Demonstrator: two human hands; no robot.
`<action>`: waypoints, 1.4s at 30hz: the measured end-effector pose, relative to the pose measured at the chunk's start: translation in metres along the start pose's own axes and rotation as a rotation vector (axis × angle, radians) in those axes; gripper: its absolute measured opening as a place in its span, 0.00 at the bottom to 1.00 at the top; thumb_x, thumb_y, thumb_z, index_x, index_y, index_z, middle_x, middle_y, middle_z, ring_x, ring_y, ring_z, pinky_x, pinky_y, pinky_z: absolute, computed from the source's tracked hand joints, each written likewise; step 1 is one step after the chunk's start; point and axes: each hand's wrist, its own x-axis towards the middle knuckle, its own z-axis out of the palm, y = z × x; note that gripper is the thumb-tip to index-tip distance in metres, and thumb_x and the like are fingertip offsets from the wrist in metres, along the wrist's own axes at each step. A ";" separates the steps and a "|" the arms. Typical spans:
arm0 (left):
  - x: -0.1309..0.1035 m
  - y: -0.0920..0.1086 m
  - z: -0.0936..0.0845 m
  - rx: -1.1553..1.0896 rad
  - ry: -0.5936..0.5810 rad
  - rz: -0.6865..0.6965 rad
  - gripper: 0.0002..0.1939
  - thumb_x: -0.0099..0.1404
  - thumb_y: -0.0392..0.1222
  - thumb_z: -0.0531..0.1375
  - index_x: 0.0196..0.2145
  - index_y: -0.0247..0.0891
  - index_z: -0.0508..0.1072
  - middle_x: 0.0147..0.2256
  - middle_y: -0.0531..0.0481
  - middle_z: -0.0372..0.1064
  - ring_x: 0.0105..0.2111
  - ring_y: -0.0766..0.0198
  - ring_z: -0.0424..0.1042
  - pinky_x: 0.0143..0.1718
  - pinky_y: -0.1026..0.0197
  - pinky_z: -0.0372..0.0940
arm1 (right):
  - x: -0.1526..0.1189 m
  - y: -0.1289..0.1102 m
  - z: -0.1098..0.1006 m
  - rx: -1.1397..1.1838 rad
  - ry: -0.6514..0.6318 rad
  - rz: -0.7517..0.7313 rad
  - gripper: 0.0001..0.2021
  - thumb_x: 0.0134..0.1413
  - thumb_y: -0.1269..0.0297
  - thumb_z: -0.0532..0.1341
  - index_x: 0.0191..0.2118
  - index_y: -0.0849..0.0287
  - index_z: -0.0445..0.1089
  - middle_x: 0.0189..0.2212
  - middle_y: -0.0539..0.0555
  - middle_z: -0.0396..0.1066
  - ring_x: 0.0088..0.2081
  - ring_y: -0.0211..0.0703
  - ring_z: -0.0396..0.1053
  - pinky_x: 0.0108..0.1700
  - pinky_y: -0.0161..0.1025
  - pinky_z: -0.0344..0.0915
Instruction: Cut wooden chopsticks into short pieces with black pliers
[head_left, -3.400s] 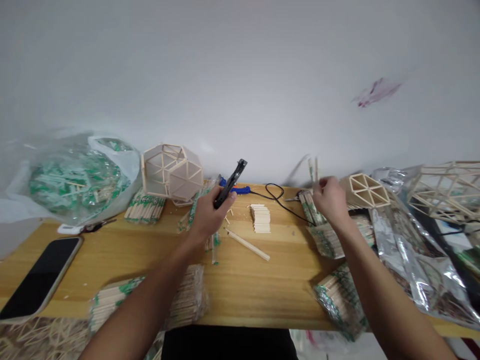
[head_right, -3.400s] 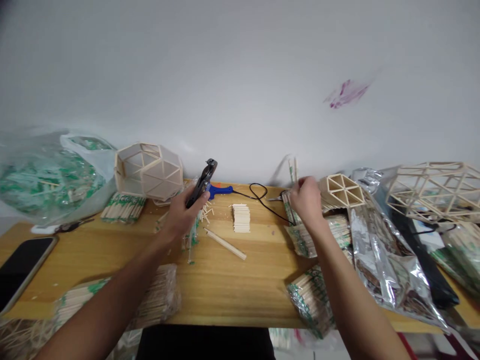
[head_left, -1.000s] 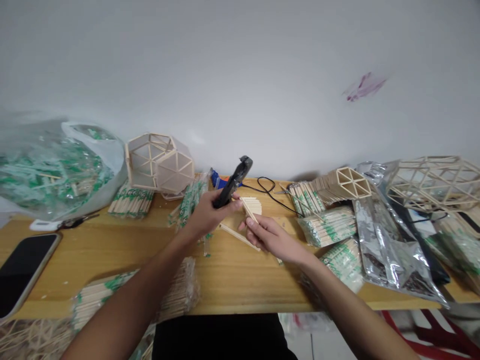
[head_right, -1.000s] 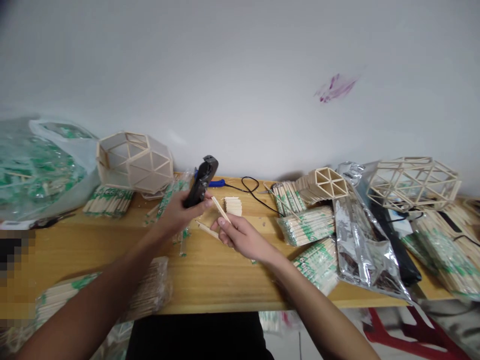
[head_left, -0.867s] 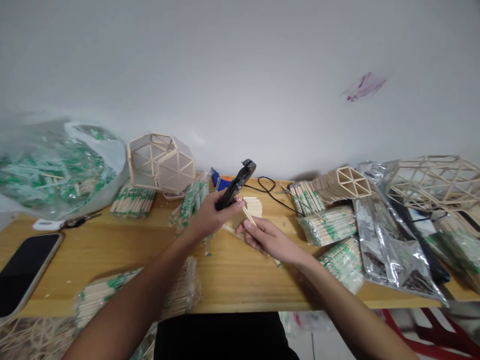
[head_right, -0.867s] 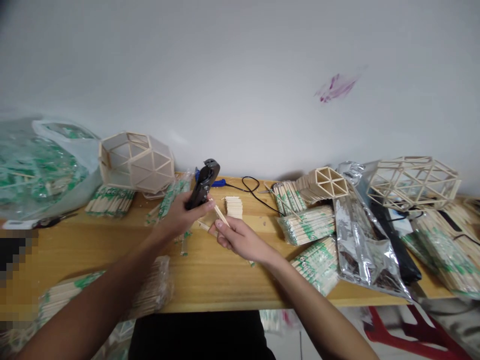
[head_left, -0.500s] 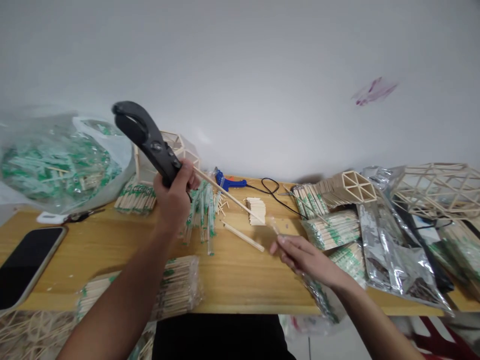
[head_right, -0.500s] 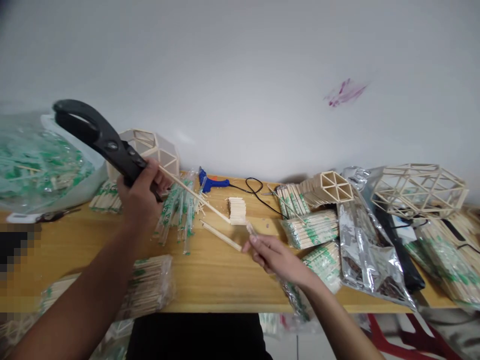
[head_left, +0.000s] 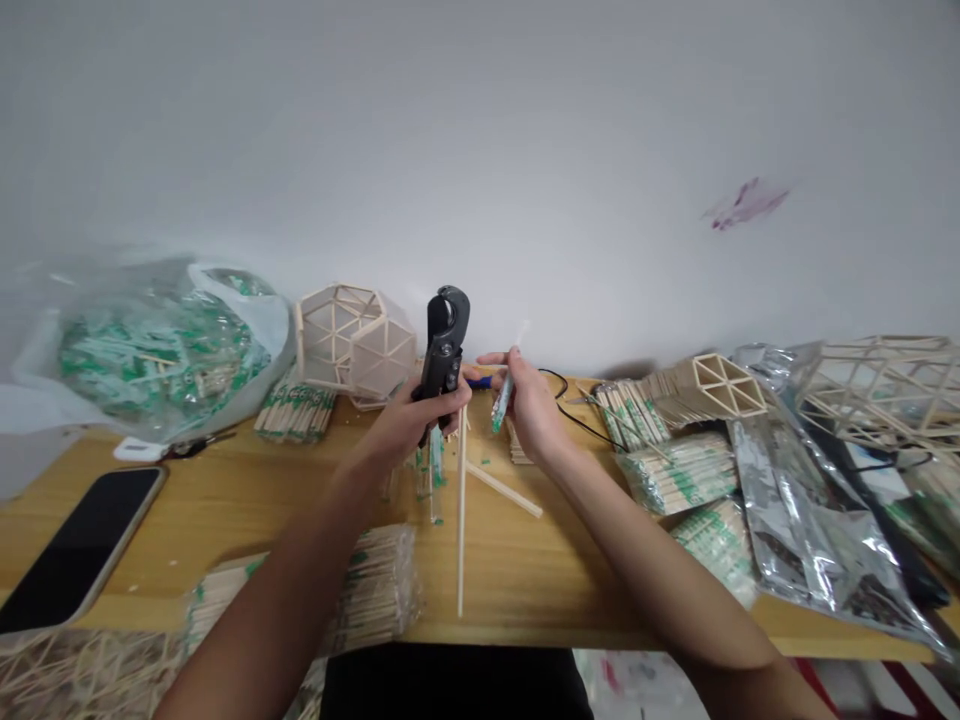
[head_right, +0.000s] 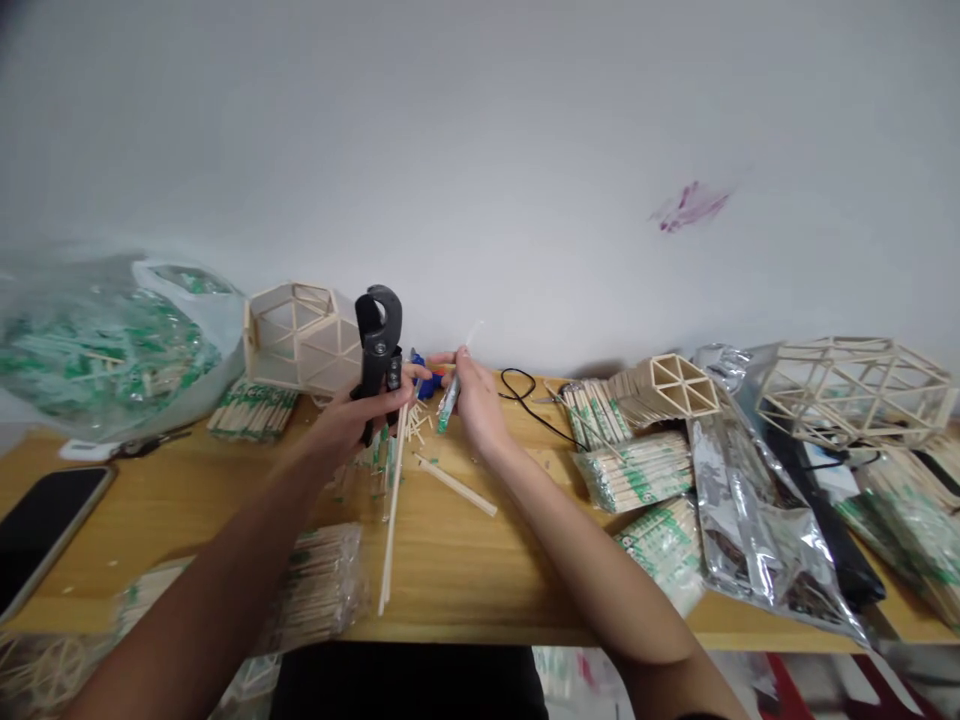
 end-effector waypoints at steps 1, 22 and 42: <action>0.001 0.000 0.000 0.016 0.004 -0.024 0.18 0.61 0.52 0.68 0.42 0.36 0.76 0.24 0.56 0.64 0.21 0.70 0.63 0.24 0.64 0.56 | 0.000 -0.002 -0.001 0.036 0.033 -0.020 0.33 0.62 0.30 0.53 0.44 0.57 0.77 0.24 0.47 0.60 0.23 0.36 0.57 0.23 0.33 0.54; 0.000 -0.001 0.003 0.361 -0.433 -0.253 0.15 0.60 0.52 0.68 0.31 0.36 0.75 0.21 0.55 0.66 0.20 0.70 0.61 0.23 0.66 0.56 | 0.024 -0.002 -0.041 -0.079 0.055 0.128 0.29 0.57 0.35 0.60 0.43 0.61 0.77 0.19 0.43 0.51 0.19 0.35 0.47 0.22 0.34 0.46; -0.016 0.009 0.023 -0.069 -1.012 -0.321 0.23 0.57 0.63 0.69 0.24 0.39 0.74 0.21 0.43 0.73 0.20 0.58 0.69 0.24 0.56 0.64 | 0.045 0.051 0.067 -0.681 -0.058 -0.047 0.13 0.57 0.57 0.66 0.41 0.58 0.65 0.32 0.53 0.71 0.34 0.45 0.67 0.39 0.40 0.63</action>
